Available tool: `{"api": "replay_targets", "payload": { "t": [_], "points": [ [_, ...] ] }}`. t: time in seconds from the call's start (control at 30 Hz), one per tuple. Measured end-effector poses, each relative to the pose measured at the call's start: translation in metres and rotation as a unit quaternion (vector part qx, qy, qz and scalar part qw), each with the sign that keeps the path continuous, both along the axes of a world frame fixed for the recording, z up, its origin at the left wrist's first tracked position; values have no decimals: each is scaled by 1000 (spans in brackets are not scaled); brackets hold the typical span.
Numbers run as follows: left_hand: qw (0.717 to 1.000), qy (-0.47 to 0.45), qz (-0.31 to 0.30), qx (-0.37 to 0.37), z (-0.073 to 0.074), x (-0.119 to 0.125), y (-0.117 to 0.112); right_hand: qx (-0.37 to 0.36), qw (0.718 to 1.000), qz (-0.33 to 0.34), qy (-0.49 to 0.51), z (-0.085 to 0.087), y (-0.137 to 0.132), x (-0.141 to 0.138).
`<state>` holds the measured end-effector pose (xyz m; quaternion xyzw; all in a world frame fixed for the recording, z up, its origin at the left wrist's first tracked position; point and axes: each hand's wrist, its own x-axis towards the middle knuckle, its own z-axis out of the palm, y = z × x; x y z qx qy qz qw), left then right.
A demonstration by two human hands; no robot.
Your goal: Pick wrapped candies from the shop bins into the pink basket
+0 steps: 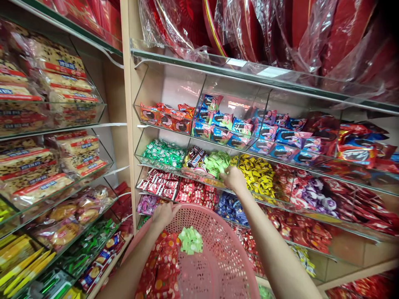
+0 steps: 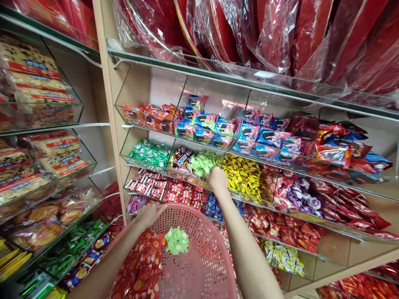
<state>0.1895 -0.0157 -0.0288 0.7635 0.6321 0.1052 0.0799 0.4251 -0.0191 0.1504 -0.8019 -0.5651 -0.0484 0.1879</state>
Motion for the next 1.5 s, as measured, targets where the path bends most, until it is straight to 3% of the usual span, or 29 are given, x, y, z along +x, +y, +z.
{"api": "replay_targets", "payload": {
  "t": [0.13, 0.23, 0.33, 0.5, 0.63, 0.87, 1.03, 1.5],
  "points": [
    [1000, -2, -2, 2, 0, 0, 0, 58, 993, 87, 51, 7, -36, -17],
    [1000, 1, -7, 3, 0, 3, 0, 23, 964, 221, 143, -9, -61, -37],
    [1000, 3, 1, -3, 2, 6, -1, -86, 941, 271, 182, -57, -74, -54],
    [1000, -4, 9, -22, 5, 6, -3, -231, 953, 175, 88, -154, -81, -67],
    [1000, 2, 3, -19, 5, 5, -5, -296, 939, 169, 43, -193, -92, -78],
    [1000, 4, 0, -25, 9, 9, -6, -303, 941, 149, 27, -217, -103, -98],
    [999, 0, -5, -35, 10, 11, -5, -301, 942, 144, 48, -233, -103, -96],
    [1000, 13, -14, -19, 8, 17, -3, -278, 950, 142, -14, -245, -108, -98]
  ]
}}
